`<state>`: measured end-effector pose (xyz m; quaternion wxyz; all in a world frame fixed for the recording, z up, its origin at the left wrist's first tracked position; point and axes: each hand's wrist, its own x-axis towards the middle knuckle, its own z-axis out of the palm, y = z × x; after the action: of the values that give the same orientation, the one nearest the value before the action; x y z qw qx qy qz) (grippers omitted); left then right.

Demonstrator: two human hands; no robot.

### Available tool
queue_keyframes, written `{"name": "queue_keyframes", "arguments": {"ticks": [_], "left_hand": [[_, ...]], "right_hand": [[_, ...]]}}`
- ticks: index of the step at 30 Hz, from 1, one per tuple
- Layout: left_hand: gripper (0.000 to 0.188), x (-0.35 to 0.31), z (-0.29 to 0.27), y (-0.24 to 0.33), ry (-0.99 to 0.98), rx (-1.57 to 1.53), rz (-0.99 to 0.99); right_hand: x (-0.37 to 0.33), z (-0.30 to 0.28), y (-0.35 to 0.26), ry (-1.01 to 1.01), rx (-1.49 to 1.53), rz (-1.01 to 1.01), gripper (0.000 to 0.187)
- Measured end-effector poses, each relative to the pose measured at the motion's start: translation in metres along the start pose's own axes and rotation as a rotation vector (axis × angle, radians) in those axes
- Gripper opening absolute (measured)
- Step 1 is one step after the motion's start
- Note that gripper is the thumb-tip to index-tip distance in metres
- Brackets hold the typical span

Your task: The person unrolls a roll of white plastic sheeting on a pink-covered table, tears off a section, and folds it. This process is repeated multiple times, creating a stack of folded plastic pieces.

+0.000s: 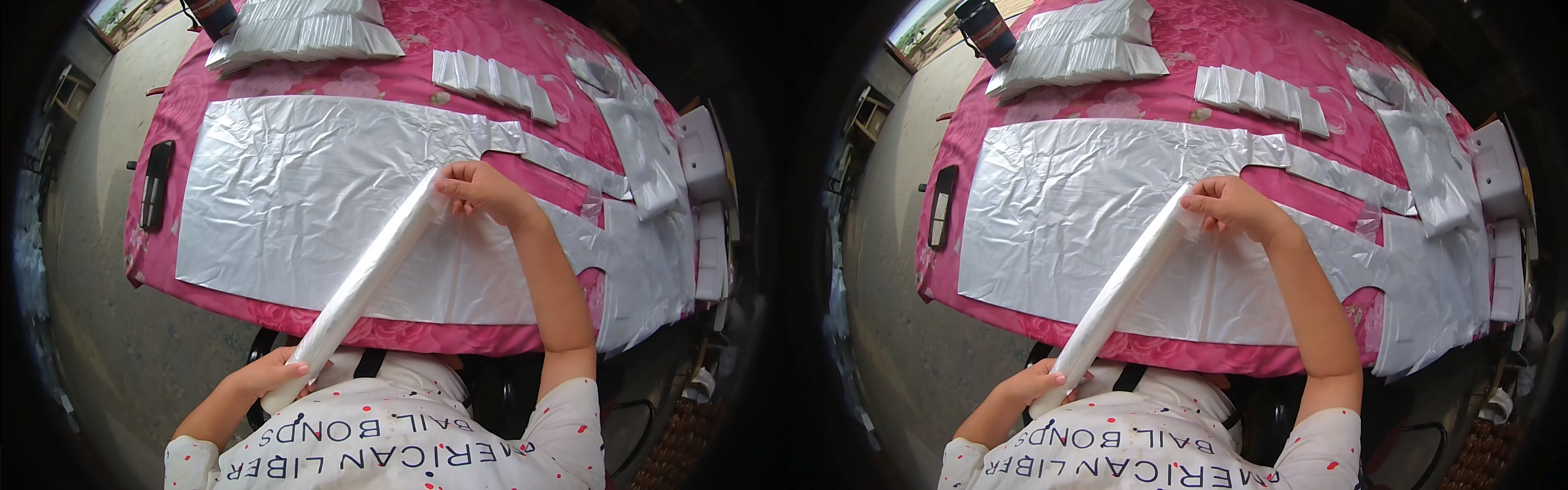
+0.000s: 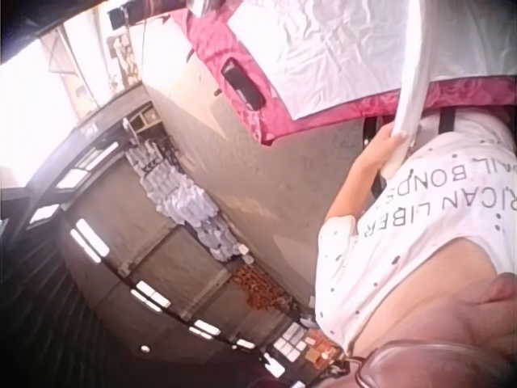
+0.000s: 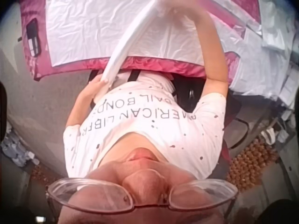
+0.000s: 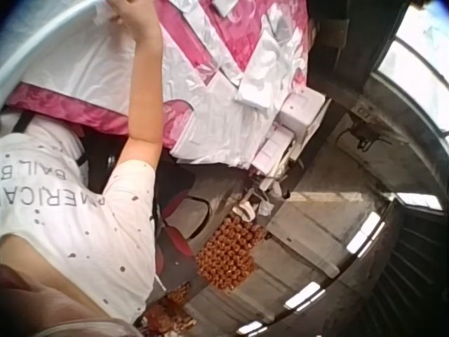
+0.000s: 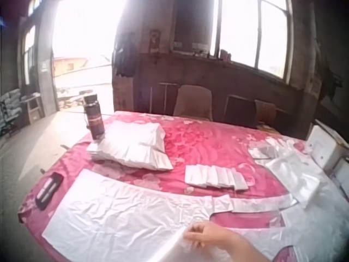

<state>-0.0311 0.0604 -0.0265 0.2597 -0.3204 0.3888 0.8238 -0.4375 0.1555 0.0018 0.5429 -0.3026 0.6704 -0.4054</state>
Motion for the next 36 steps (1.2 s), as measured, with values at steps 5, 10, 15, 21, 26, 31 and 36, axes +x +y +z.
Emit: {"name": "queue_keyframes", "arguments": {"ticks": [5, 10, 15, 21, 26, 31, 36], "left_hand": [[0.066, 0.0, -0.001, -0.001, -0.083, -0.102, 0.028], [0.067, 0.001, -0.003, -0.004, -0.156, -0.314, -0.02], [0.066, 0.001, -0.006, -0.009, -0.248, -0.475, -0.055], [0.066, 0.004, -0.01, -0.018, -0.327, -0.565, -0.066], [0.065, 0.006, -0.009, -0.015, -0.322, -0.506, -0.039], [0.062, 0.007, -0.008, -0.003, -0.282, -0.388, -0.014], [0.058, 0.0, -0.031, -0.027, -0.264, -0.193, -0.102]], "right_hand": [[0.008, -0.003, 0.006, 0.007, 0.038, -0.06, 0.018], [0.009, -0.008, 0.008, 0.117, 0.247, -0.026, 0.025], [0.009, -0.005, 0.003, 0.069, 0.303, 0.012, 0.027], [0.013, 0.002, -0.001, -0.071, 0.189, -0.01, 0.019], [0.015, 0.011, -0.001, -0.019, 0.048, -0.069, 0.013], [0.015, 0.002, 0.004, 0.166, 0.032, -0.119, 0.013], [0.008, -0.077, 0.023, 0.556, -0.008, -0.199, 0.012]]}}
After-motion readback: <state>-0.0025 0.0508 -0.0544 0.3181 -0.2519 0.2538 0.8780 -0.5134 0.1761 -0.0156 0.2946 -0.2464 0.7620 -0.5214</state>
